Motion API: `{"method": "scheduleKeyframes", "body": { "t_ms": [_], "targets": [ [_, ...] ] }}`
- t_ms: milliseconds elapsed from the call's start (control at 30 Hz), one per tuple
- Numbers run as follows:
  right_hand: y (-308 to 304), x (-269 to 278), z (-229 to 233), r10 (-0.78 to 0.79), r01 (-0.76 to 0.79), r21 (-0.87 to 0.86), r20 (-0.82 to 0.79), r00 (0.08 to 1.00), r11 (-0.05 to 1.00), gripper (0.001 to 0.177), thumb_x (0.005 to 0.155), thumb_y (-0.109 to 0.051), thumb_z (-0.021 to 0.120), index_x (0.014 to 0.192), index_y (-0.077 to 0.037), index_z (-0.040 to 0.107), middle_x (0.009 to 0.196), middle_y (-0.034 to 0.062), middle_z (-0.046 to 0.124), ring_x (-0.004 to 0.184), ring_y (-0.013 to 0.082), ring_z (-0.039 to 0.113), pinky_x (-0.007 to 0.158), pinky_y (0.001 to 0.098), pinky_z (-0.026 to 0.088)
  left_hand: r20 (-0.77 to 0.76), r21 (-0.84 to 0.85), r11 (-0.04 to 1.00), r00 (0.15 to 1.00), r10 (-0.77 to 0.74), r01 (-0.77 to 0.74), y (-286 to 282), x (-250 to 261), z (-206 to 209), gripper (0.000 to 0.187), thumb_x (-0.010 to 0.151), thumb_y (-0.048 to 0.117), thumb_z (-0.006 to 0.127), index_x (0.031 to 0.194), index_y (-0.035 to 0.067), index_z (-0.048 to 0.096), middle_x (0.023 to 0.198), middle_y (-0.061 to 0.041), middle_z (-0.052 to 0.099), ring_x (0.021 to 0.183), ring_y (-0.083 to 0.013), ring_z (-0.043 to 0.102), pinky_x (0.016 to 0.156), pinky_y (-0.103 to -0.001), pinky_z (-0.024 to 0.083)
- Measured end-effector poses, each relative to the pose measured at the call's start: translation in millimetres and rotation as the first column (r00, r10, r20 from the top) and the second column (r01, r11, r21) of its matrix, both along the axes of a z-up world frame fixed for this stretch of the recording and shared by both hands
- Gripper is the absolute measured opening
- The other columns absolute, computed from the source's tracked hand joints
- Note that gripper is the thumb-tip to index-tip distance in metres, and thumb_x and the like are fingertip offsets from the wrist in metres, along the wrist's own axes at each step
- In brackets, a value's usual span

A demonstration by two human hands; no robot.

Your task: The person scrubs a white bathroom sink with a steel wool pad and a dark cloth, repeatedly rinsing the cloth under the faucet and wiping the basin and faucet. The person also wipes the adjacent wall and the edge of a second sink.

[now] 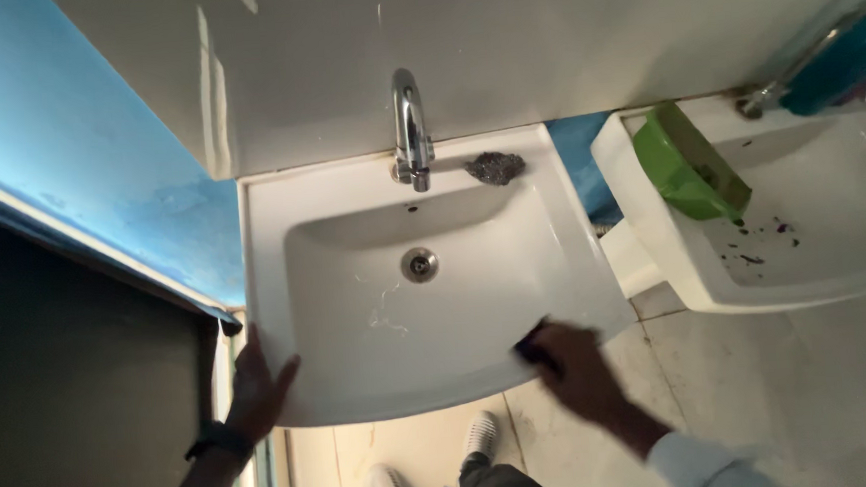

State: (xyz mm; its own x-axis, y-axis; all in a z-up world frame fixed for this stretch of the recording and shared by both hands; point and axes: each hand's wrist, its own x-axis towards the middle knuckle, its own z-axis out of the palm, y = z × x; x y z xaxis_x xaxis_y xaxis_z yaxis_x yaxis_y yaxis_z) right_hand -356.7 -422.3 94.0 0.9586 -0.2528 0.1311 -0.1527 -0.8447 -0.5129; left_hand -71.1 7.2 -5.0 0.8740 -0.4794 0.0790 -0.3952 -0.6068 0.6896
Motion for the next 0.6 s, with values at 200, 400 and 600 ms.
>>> {"method": "scheduleKeyframes", "body": {
  "t_ms": [200,400,600],
  "targets": [
    [196.7,68.6,-3.3,0.255,-0.294,0.140,0.243,0.936,0.946,0.050,0.081,-0.015,0.077,0.128,-0.004,0.064,0.129,0.0178,0.062,0.128,0.0414,0.055,0.110,0.0534,0.038,-0.081,0.128,0.991,0.997,-0.018,0.028,1.5,-11.9,8.3,0.087,0.096,0.045,0.059,0.161,0.007,0.016,0.153,-0.033,0.029,0.141,-0.0474,0.034,0.117,-0.051,0.032],
    [241.1,97.2,14.8,0.294,-0.307,0.034,0.211,0.932,0.951,0.048,0.085,-0.020,0.078,0.128,-0.003,0.064,0.129,0.0186,0.061,0.128,0.0415,0.054,0.114,0.0533,0.039,-0.128,0.026,0.989,0.982,-0.139,0.143,12.4,-8.2,26.1,0.084,0.097,0.043,0.056,0.160,0.005,0.014,0.156,-0.033,0.028,0.141,-0.0476,0.035,0.114,-0.051,0.034],
    [164.9,64.5,-16.3,0.249,-0.238,-0.101,0.129,0.960,0.966,0.047,0.075,-0.016,0.076,0.119,-0.005,0.065,0.121,0.0194,0.063,0.120,0.0430,0.055,0.108,0.0575,0.037,-0.016,0.153,0.981,0.993,-0.121,0.122,8.9,-9.9,31.2,0.085,0.096,0.047,0.058,0.160,0.010,0.016,0.151,-0.037,0.035,0.135,-0.0545,0.042,0.110,-0.054,0.042]
  ]
}}
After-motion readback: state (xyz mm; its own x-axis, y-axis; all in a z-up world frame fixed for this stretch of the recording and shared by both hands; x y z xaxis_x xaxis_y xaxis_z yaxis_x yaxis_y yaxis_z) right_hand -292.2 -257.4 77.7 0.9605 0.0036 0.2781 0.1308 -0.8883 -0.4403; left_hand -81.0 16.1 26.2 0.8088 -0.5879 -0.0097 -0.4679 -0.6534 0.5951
